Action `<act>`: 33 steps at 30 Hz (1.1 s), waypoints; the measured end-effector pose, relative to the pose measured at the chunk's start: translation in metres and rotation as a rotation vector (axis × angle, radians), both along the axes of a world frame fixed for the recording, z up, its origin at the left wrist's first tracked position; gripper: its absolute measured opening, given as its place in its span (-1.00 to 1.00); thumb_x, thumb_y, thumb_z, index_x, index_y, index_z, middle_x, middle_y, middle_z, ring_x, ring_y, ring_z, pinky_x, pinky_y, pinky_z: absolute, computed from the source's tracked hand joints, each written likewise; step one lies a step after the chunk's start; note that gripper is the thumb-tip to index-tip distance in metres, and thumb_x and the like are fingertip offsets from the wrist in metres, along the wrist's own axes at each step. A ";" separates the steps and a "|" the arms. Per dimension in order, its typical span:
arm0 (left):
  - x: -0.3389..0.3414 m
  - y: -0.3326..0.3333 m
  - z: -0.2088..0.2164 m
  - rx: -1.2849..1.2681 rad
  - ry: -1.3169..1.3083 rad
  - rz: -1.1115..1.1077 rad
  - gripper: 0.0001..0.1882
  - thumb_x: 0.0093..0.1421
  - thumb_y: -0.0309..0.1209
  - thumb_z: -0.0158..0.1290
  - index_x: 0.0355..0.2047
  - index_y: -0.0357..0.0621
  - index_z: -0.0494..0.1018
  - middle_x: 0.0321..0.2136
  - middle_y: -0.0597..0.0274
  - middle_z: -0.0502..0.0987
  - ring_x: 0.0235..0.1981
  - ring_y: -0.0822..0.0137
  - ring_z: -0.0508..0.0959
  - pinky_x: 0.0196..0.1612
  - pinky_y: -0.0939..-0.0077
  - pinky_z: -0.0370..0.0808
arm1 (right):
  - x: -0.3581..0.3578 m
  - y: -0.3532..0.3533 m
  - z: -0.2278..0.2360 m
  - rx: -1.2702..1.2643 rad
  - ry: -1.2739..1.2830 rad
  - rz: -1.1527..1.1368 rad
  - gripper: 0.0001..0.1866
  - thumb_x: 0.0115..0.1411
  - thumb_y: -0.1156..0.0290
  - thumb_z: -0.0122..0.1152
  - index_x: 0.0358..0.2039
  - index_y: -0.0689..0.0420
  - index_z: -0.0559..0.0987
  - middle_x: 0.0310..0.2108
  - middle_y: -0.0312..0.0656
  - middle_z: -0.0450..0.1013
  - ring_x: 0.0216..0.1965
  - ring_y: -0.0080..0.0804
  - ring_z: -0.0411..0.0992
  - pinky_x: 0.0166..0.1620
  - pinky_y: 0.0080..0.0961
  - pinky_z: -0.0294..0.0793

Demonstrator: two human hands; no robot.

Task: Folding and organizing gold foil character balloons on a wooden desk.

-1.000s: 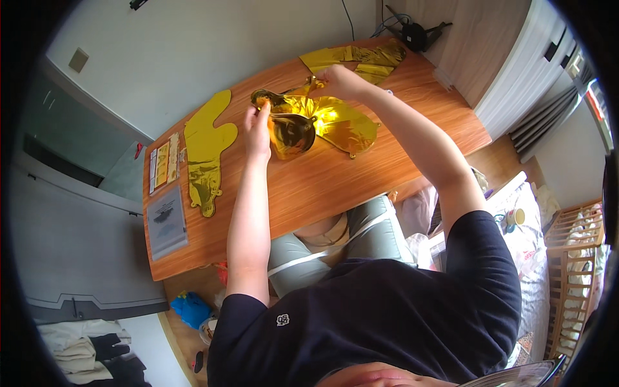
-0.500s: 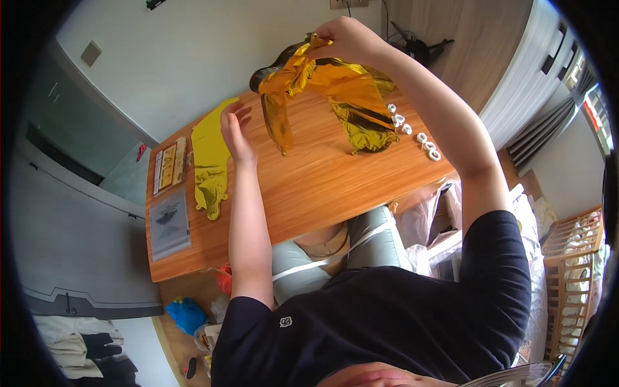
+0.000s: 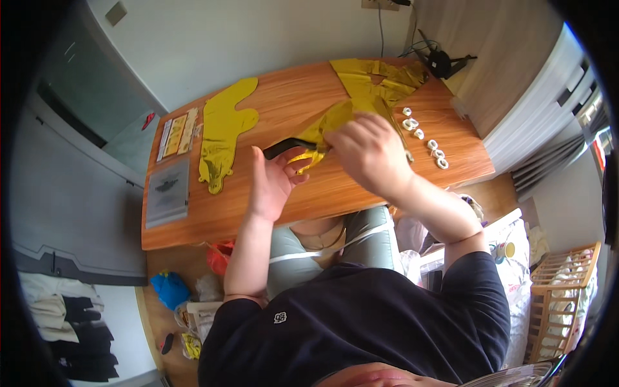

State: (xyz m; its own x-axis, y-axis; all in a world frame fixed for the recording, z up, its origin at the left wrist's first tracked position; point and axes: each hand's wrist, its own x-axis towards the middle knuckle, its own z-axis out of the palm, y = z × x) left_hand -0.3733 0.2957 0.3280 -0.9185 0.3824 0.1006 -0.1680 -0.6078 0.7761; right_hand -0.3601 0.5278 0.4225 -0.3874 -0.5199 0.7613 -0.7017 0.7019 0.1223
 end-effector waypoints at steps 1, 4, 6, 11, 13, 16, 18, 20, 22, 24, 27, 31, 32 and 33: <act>-0.002 -0.010 0.000 -0.001 -0.011 0.015 -0.14 0.35 0.38 -0.35 0.16 -0.17 0.42 0.05 0.14 0.55 0.00 0.29 0.58 -0.01 0.35 0.54 | 0.007 -0.003 -0.009 0.063 -0.021 0.028 -0.76 -0.03 0.45 0.26 -0.28 0.12 0.63 -0.42 -0.25 0.50 -0.33 -0.23 0.53 0.03 -0.22 0.54; -0.006 -0.038 0.002 -0.146 -0.184 -0.061 -0.37 0.39 0.19 -0.13 0.10 -0.09 0.45 0.02 0.18 0.56 -0.11 0.30 0.63 -0.10 0.32 0.59 | 0.024 -0.019 -0.040 0.159 -0.060 0.044 -0.80 -0.01 0.40 0.21 -0.32 0.11 0.58 -0.47 -0.28 0.36 -0.38 -0.32 0.46 -0.07 -0.33 0.52; -0.008 -0.049 0.004 -0.321 -0.206 0.027 -0.45 0.38 0.10 -0.04 0.08 -0.08 0.47 0.00 0.21 0.57 -0.14 0.31 0.63 -0.09 0.31 0.59 | 0.031 -0.031 -0.057 0.187 -0.083 0.066 -0.84 -0.02 0.35 0.18 -0.38 0.08 0.51 -0.48 -0.30 0.31 -0.38 -0.36 0.42 -0.16 -0.40 0.46; -0.009 -0.076 0.000 -0.683 -0.172 0.113 -0.67 0.36 -0.16 0.06 -0.01 -0.11 0.50 -0.11 0.24 0.60 -0.13 0.32 0.61 -0.14 0.29 0.60 | 0.049 -0.054 -0.083 0.122 -0.192 0.064 -0.78 -0.05 0.29 0.24 -0.38 0.05 0.49 -0.44 -0.29 0.35 -0.35 -0.34 0.45 -0.14 -0.40 0.45; -0.005 -0.072 0.008 -0.749 -0.184 0.104 -0.63 0.35 -0.20 0.09 0.06 -0.13 0.45 -0.08 0.24 0.57 -0.13 0.33 0.60 -0.17 0.31 0.60 | 0.053 -0.057 -0.089 0.055 -0.307 0.048 -0.67 -0.12 0.22 0.34 -0.34 0.04 0.49 -0.42 -0.28 0.37 -0.32 -0.32 0.46 -0.12 -0.37 0.45; -0.004 -0.080 0.003 -0.785 -0.112 0.163 -0.52 0.36 -0.31 0.11 0.22 -0.18 0.29 -0.06 0.26 0.52 -0.11 0.41 0.57 -0.21 0.37 0.58 | 0.058 -0.055 -0.102 -0.003 -0.395 0.064 -0.59 -0.08 0.14 0.44 -0.27 0.04 0.52 -0.38 -0.30 0.41 -0.27 -0.29 0.47 -0.10 -0.34 0.44; 0.001 -0.087 -0.003 -0.826 -0.083 0.185 -0.51 0.37 -0.32 0.11 0.23 -0.19 0.29 -0.08 0.27 0.52 -0.12 0.42 0.56 -0.22 0.39 0.58 | 0.064 -0.046 -0.111 -0.058 -0.504 0.135 -0.59 0.02 0.07 0.45 -0.24 0.05 0.56 -0.34 -0.29 0.47 -0.26 -0.25 0.47 -0.10 -0.32 0.45; 0.009 -0.090 -0.008 -0.847 -0.022 0.245 -0.54 0.37 -0.37 0.11 0.20 -0.28 0.32 -0.16 0.26 0.53 -0.20 0.49 0.56 -0.31 0.51 0.62 | 0.073 -0.022 -0.118 -0.135 -0.568 0.086 -0.66 0.01 0.13 0.47 -0.34 0.07 0.59 -0.35 -0.25 0.49 -0.26 -0.22 0.48 -0.13 -0.29 0.45; 0.015 -0.110 -0.022 -0.830 -0.021 0.260 -0.53 0.37 -0.37 0.11 0.21 -0.30 0.31 -0.17 0.26 0.54 -0.21 0.50 0.56 -0.31 0.51 0.62 | 0.078 0.010 -0.132 -0.245 -0.588 0.026 -0.76 0.04 0.27 0.46 -0.41 0.10 0.59 -0.36 -0.20 0.49 -0.28 -0.16 0.46 -0.16 -0.28 0.44; 0.020 -0.113 -0.026 -0.808 -0.018 0.265 -0.52 0.37 -0.36 0.11 0.22 -0.31 0.30 -0.18 0.26 0.55 -0.21 0.50 0.57 -0.32 0.52 0.62 | 0.084 0.051 -0.145 -0.382 -0.530 -0.138 -0.85 0.10 0.40 0.40 -0.42 0.13 0.57 -0.34 -0.15 0.48 -0.30 -0.13 0.45 -0.21 -0.29 0.43; 0.026 -0.103 -0.021 -0.897 -0.031 0.312 -0.49 0.38 -0.37 0.11 0.25 -0.34 0.27 -0.17 0.25 0.56 -0.20 0.51 0.56 -0.32 0.52 0.62 | 0.099 0.105 -0.195 -0.841 -0.660 -0.436 -0.90 0.26 0.43 0.26 -0.26 0.13 0.54 -0.29 -0.13 0.48 -0.26 -0.23 0.43 -0.17 -0.31 0.43; 0.032 -0.106 -0.037 -0.796 -0.105 0.320 -0.46 0.38 -0.38 0.10 0.28 -0.33 0.23 -0.11 0.23 0.55 -0.17 0.48 0.57 -0.29 0.50 0.62 | 0.108 0.119 -0.218 -1.552 -1.220 -0.226 -0.81 0.40 0.27 0.11 -0.15 0.13 0.49 -0.22 -0.15 0.51 -0.14 -0.28 0.47 -0.03 -0.36 0.45; 0.034 -0.107 -0.038 -0.742 -0.118 0.324 -0.45 0.38 -0.38 0.09 0.29 -0.32 0.21 -0.09 0.23 0.54 -0.15 0.47 0.58 -0.28 0.49 0.61 | 0.105 0.116 -0.214 -1.807 -1.390 0.008 -0.75 0.43 0.20 0.04 -0.13 0.12 0.48 -0.19 -0.14 0.52 -0.12 -0.26 0.49 0.00 -0.37 0.47; 0.035 -0.107 -0.040 -0.739 -0.113 0.313 -0.45 0.38 -0.38 0.09 0.29 -0.32 0.21 -0.09 0.23 0.54 -0.15 0.47 0.58 -0.28 0.49 0.61 | 0.100 0.113 -0.205 -2.049 -1.536 0.272 -0.69 0.47 0.12 -0.02 -0.12 0.12 0.47 -0.16 -0.13 0.53 -0.09 -0.25 0.52 0.03 -0.38 0.50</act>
